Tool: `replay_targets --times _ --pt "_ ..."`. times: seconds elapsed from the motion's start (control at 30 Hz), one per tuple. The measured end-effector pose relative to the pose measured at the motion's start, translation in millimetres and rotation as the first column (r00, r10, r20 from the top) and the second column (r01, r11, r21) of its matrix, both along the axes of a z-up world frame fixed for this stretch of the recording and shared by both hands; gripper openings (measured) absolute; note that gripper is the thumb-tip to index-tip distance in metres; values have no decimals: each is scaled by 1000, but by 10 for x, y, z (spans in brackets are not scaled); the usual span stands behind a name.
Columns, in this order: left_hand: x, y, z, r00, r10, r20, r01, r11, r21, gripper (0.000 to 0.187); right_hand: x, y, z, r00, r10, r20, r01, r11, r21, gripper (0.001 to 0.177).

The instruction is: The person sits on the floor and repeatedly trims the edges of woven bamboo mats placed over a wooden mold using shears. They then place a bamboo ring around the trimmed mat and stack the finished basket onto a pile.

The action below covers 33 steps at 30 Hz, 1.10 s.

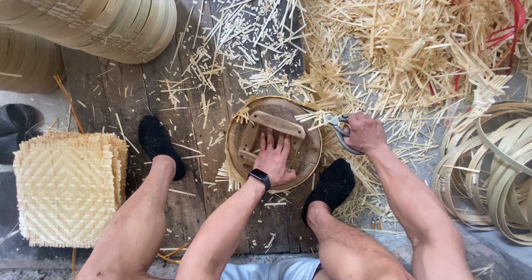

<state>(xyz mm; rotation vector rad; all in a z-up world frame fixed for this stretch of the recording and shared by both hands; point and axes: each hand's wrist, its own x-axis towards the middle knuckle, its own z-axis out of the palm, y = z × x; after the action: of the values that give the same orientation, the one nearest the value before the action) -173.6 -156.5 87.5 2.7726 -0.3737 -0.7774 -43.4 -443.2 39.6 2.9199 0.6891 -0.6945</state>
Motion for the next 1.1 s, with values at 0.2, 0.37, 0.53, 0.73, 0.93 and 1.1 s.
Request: replay_targets --times 0.2,0.37,0.53,0.73,0.93,1.1 --pt "44 15 47 1000 -10 -9 10 1000 8 117 157 506 -45 993 81 89 -80 997 -23 51" --pt "6 244 52 974 -220 -62 220 975 -2 118 41 93 27 976 -25 -216 5 996 -92 36" --pt "0 299 47 966 -260 -4 260 965 -29 121 61 285 123 988 59 145 -81 985 150 44" --pt "-42 368 -75 938 -341 -68 345 937 61 121 213 680 76 998 62 -18 -62 998 -5 37" --pt "-227 215 -135 878 345 332 -236 915 -326 116 13 65 43 986 -2 -164 0 1000 -13 29" --pt "-1 -470 -229 673 736 79 -685 659 -310 121 70 340 184 996 85 -8 -85 996 12 64"
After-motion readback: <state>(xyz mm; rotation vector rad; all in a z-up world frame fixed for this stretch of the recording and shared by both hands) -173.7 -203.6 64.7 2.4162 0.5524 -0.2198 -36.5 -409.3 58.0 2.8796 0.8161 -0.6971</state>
